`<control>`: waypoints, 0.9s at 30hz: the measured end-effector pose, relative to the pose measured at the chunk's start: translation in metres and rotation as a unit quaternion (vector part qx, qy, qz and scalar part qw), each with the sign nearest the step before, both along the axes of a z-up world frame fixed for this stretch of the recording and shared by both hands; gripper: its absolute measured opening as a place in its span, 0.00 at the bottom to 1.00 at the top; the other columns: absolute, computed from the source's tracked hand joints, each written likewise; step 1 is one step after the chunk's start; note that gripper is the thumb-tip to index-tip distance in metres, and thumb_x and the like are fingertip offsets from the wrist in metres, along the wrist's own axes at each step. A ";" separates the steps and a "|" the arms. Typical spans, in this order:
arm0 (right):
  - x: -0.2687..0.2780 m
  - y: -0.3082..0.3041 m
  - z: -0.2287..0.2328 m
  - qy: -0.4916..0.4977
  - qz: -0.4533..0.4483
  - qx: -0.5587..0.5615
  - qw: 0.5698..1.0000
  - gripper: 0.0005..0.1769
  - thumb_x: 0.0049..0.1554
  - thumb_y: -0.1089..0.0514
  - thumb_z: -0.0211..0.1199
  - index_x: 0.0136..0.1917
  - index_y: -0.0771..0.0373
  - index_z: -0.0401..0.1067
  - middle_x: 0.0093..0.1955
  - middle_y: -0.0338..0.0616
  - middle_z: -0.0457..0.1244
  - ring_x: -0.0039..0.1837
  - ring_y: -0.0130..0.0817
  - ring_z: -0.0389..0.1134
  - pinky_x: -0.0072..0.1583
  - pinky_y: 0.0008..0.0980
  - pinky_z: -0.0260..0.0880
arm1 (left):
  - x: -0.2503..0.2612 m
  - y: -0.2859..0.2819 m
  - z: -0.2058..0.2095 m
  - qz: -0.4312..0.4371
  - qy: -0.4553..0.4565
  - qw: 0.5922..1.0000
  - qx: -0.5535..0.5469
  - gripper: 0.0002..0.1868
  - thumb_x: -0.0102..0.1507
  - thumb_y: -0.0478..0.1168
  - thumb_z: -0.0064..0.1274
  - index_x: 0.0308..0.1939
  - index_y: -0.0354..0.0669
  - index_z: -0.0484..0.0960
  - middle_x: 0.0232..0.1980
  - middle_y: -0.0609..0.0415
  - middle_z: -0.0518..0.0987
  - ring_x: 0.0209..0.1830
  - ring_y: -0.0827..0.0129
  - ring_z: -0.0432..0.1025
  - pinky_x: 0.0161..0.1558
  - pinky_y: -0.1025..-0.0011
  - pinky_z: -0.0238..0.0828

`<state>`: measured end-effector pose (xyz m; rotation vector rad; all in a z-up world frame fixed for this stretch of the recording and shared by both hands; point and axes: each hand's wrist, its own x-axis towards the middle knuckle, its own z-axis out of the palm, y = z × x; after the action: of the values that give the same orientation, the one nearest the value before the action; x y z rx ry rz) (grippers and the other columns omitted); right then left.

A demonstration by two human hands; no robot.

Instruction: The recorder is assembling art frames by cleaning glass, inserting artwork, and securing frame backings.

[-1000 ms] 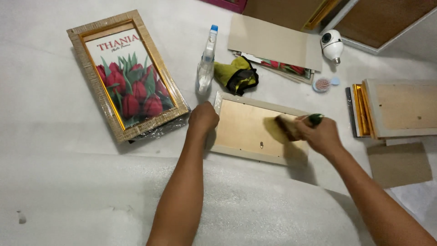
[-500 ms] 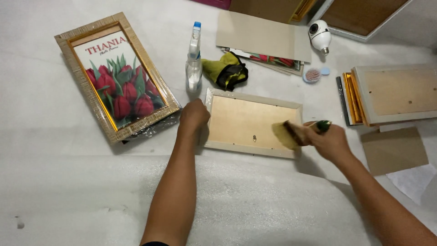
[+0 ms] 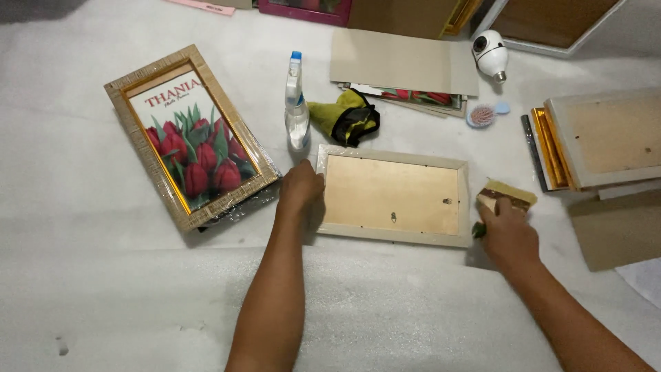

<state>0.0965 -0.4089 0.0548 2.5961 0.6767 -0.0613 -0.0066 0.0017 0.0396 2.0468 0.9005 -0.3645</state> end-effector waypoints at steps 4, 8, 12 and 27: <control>-0.006 -0.018 -0.039 0.050 0.044 0.004 0.998 0.10 0.56 0.60 0.61 0.52 0.54 0.73 0.54 0.46 0.59 0.51 0.51 0.73 0.44 0.46 0.79 | 0.000 0.005 0.012 -0.047 0.030 0.998 -0.023 0.32 0.68 0.49 0.48 0.67 0.25 0.68 0.63 0.24 0.74 0.66 0.31 0.68 0.61 0.42 0.70; -0.016 -0.018 -0.028 0.108 0.029 -0.005 0.994 0.03 0.56 0.62 0.61 0.46 0.61 0.72 0.58 0.56 0.59 0.53 0.58 0.73 0.44 0.48 0.79 | -0.001 0.001 0.027 -0.045 0.027 0.998 -0.028 0.32 0.68 0.49 0.50 0.66 0.25 0.69 0.63 0.24 0.74 0.66 0.32 0.69 0.62 0.41 0.70; 0.013 -0.059 -0.084 0.163 -0.016 -0.036 0.986 0.11 0.57 0.60 0.60 0.51 0.60 0.80 0.56 0.54 0.64 0.50 0.51 0.76 0.46 0.48 0.79 | 0.004 0.001 -0.012 -0.029 0.003 0.999 0.016 0.31 0.66 0.52 0.53 0.63 0.29 0.72 0.57 0.29 0.78 0.60 0.37 0.74 0.56 0.46 0.75; 0.028 0.031 0.016 0.227 -0.238 0.333 0.884 0.18 0.56 0.52 0.62 0.58 0.54 0.81 0.47 0.47 0.74 0.56 0.48 0.75 0.56 0.46 0.73 | 0.021 -0.043 -0.008 -0.052 -0.138 0.989 0.031 0.25 0.66 0.48 0.55 0.62 0.40 0.71 0.51 0.44 0.78 0.58 0.47 0.76 0.57 0.50 0.74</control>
<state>0.1248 -0.3778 0.0708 3.4088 0.1837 -0.7304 0.0149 -0.0411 0.0311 2.1412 0.6464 -0.1049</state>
